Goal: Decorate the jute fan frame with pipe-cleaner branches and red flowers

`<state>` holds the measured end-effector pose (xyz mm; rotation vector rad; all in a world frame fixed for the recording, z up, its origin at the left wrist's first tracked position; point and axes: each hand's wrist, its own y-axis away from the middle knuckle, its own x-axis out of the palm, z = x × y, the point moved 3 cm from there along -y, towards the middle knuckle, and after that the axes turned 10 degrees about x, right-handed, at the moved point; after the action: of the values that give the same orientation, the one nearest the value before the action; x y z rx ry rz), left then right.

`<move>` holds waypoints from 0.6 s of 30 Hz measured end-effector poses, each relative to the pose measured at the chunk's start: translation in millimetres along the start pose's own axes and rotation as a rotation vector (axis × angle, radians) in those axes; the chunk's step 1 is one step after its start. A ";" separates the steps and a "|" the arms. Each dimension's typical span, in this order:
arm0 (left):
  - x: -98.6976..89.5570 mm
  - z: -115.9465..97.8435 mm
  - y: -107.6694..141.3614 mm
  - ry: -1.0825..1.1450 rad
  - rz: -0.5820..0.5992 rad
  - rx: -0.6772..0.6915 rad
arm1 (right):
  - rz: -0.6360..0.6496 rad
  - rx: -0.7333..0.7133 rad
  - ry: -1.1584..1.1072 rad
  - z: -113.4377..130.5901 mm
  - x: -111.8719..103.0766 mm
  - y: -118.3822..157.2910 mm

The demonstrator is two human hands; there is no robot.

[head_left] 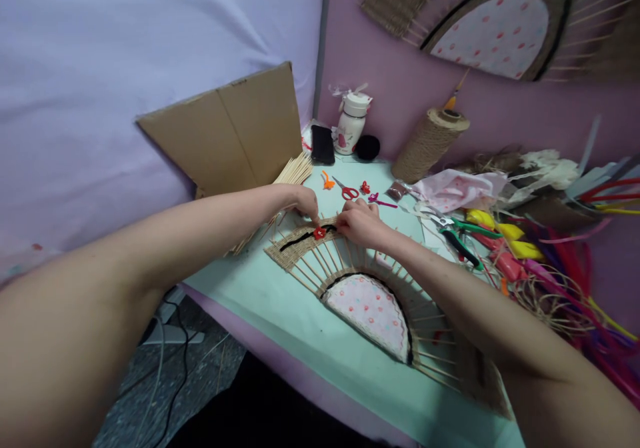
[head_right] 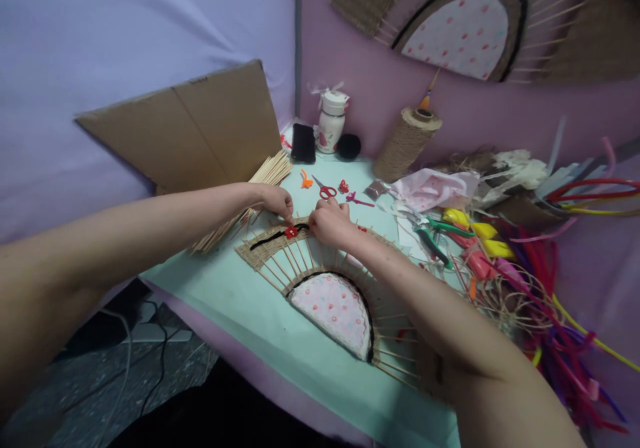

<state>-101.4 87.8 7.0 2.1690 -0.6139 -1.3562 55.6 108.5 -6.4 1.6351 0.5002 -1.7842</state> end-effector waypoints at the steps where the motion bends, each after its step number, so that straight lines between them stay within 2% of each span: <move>1: -1.3 -0.2 -1.0 -0.002 -0.022 0.014 | -0.002 -0.001 -0.001 -0.2 0.2 0.4; 5: -6.3 -9.3 -1.7 -0.091 -0.112 0.076 | 0.003 0.002 -0.004 -0.5 -0.1 2.2; 12: -7.6 -25.9 1.0 -0.210 -0.054 0.090 | -0.002 0.003 -0.018 -2.3 1.6 1.4; 18: -5.7 -22.8 -9.4 -0.243 -0.030 0.110 | -0.007 -0.004 -0.035 -4.4 3.6 2.3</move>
<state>-81.9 102.5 13.5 2.1212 -0.7655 -1.6525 60.3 109.0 -10.3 1.5987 0.4946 -1.8126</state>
